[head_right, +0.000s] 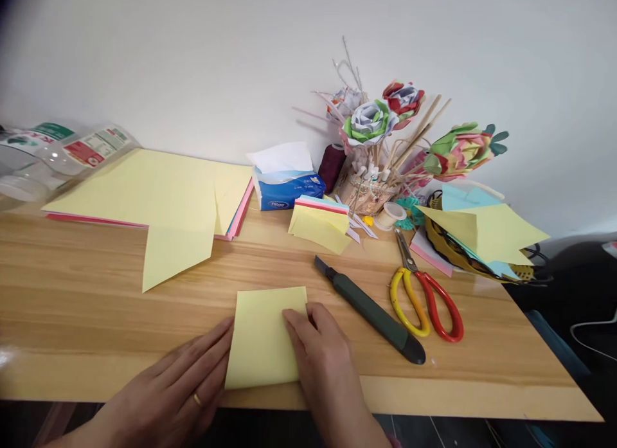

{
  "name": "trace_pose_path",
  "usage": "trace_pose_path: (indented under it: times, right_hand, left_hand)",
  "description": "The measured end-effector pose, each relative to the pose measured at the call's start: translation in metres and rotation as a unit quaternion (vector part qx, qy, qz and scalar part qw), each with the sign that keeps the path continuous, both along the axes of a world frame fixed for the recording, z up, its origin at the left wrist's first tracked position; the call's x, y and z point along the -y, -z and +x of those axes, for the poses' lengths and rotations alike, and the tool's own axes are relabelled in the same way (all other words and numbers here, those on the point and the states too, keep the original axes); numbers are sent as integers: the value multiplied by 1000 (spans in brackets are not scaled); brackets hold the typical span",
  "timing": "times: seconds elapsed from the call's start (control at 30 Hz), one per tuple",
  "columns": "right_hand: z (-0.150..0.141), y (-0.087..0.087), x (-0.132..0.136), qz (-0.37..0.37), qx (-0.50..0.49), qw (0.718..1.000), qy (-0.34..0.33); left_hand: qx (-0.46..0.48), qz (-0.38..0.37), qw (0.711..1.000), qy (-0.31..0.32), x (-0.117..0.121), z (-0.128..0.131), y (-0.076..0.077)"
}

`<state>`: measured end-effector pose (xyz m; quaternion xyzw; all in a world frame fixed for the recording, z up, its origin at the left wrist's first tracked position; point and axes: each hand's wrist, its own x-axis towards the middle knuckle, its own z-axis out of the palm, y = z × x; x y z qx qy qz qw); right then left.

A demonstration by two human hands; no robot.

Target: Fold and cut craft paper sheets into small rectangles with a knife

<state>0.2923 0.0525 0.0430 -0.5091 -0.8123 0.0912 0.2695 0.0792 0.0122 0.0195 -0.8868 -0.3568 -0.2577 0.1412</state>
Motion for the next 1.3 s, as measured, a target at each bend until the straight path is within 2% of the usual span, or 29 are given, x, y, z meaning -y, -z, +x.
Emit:
trace_pose_path:
  times: [0.2, 0.37, 0.57, 0.67, 0.77, 0.93, 1.13, 1.3]
  right_hand:
    - [2, -3, -13, 15, 12, 999, -25]
    - [5, -1, -12, -30, 21, 999, -27]
    - [2, 3, -12, -80, -4, 997, 21]
    - [1, 7, -8, -102, -26, 993, 56]
    - [2, 7, -7, -103, -25, 994, 41]
    - [7, 5, -10, -51, 8, 999, -16]
    - [6, 11, -7, -52, -15, 998, 16]
    - [7, 14, -6, -54, -14, 998, 22]
  left_hand:
    - [14, 14, 999, -37, -4, 7, -2]
    - [-47, -69, 996, -27, -3, -7, -9]
    - [-68, -114, 989, -59, 2, -12, -3]
    - [-86, -81, 992, -50, -2, -9, -4]
    - [-107, -50, 992, -45, -6, -7, -5]
    - [-128, -54, 990, -37, -6, -8, 1]
    - [-148, -51, 987, -35, -4, -8, 6]
    - [-155, -46, 986, -35, -8, -6, 2]
